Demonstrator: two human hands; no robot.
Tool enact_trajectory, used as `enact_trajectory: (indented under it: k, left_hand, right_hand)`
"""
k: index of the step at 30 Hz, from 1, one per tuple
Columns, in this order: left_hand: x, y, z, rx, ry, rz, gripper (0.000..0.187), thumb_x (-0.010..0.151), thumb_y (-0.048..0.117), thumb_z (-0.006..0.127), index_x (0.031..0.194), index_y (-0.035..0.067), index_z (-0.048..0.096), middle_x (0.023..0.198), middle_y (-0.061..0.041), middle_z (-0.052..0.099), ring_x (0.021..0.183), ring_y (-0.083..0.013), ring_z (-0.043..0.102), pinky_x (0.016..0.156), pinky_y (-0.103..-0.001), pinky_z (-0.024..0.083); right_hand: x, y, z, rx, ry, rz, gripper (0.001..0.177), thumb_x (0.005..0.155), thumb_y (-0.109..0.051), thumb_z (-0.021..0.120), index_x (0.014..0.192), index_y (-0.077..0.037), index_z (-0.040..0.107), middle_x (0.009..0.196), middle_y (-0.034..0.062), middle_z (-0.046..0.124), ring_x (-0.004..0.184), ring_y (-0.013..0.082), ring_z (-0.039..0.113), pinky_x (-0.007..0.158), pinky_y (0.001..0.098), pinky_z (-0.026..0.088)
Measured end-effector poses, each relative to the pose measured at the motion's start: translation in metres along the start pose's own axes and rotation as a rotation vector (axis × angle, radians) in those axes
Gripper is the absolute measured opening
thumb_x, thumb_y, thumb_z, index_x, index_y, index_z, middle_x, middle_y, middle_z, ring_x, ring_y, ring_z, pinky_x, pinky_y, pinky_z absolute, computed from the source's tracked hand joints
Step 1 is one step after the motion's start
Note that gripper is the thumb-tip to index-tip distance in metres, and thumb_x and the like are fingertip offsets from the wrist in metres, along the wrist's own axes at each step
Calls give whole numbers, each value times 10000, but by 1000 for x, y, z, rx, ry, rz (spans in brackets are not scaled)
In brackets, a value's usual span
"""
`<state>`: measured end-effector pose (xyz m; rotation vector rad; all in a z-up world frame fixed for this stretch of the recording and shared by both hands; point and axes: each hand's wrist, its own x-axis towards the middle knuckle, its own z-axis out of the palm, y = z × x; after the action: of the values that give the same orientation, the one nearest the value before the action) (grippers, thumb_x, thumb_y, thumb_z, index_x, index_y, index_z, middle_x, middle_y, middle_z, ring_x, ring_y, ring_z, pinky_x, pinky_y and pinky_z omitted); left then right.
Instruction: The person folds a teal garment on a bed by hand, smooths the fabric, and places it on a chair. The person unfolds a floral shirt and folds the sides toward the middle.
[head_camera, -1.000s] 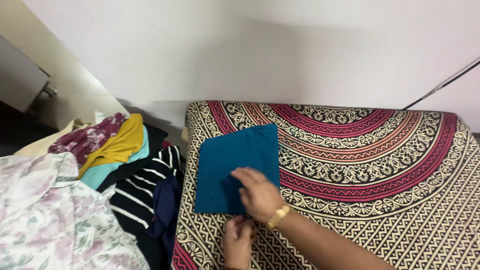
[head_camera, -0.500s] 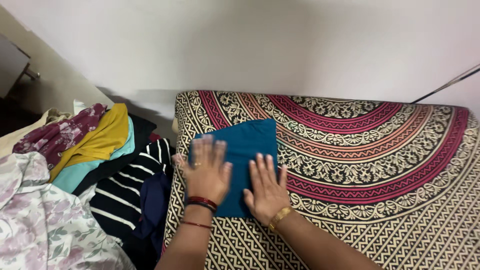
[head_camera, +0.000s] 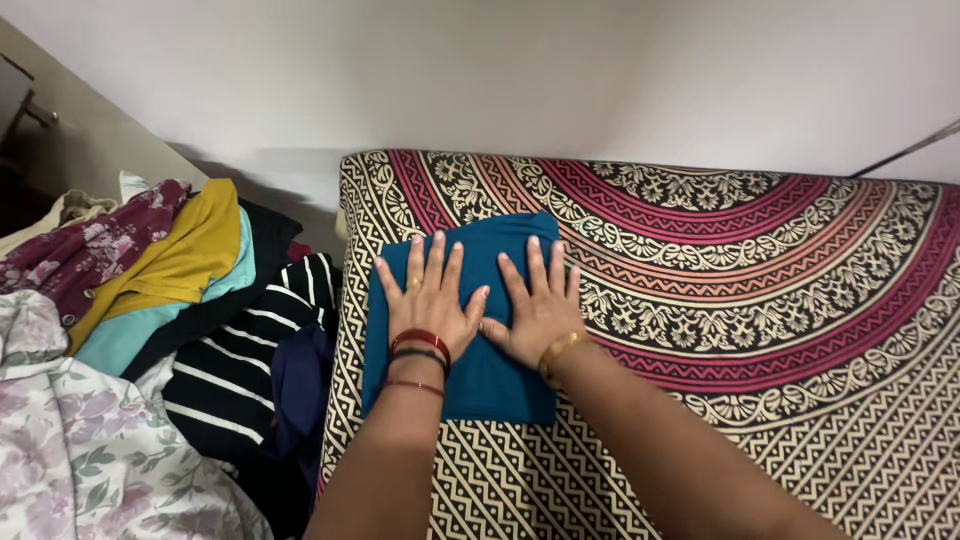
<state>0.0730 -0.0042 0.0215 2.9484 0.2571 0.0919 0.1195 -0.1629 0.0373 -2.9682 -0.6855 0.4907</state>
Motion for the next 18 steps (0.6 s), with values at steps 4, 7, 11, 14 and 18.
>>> enact_trajectory:
  k: [4,7,11,14,18]
  left_hand:
    - [-61,12,1,-42,23,24,709,927,558,490,1526,191,394,1629,-106,272,1513,-387,159,1177,-672,41]
    - [-111,26,8,-107,-8,14,703,912,486,518,1532,185,383,1631,-120,258,1509,-395,148,1190,-636,59]
    - [-144,35,22,-241,-43,-62,738,868,394,574,1521,139,344,1696,-161,206,1553,-446,104,1167,-600,41]
    - [-133,56,17,-732,60,-341,743,984,373,521,1599,58,250,1667,-216,172,1513,-454,111,1152,-601,89]
    - [-105,94,-42,-2372,14,-770,738,949,611,379,1531,158,410,1553,-76,486,1413,-306,453,1183,-542,315]
  right_hand:
    - [-47,2,55,230,370,-20,912,820,-524,720,1554,-152,326,1644,281,153,1499,486,159,1200,605,155]
    - [-62,2,71,423,532,15,891,755,-316,800,1490,-42,378,1581,290,291,1429,477,311,1158,587,283]
    - [-44,2,34,1190,273,583,943,688,-90,815,1475,-49,297,1355,215,557,1193,334,627,1036,443,527]
    - [-56,5,-17,1789,-177,460,652,716,-62,714,1339,3,531,1175,195,676,1010,329,701,853,481,607]
    - [-90,9,-86,1650,-185,104,617,730,-24,683,1336,15,574,1086,122,692,956,257,669,855,382,584]
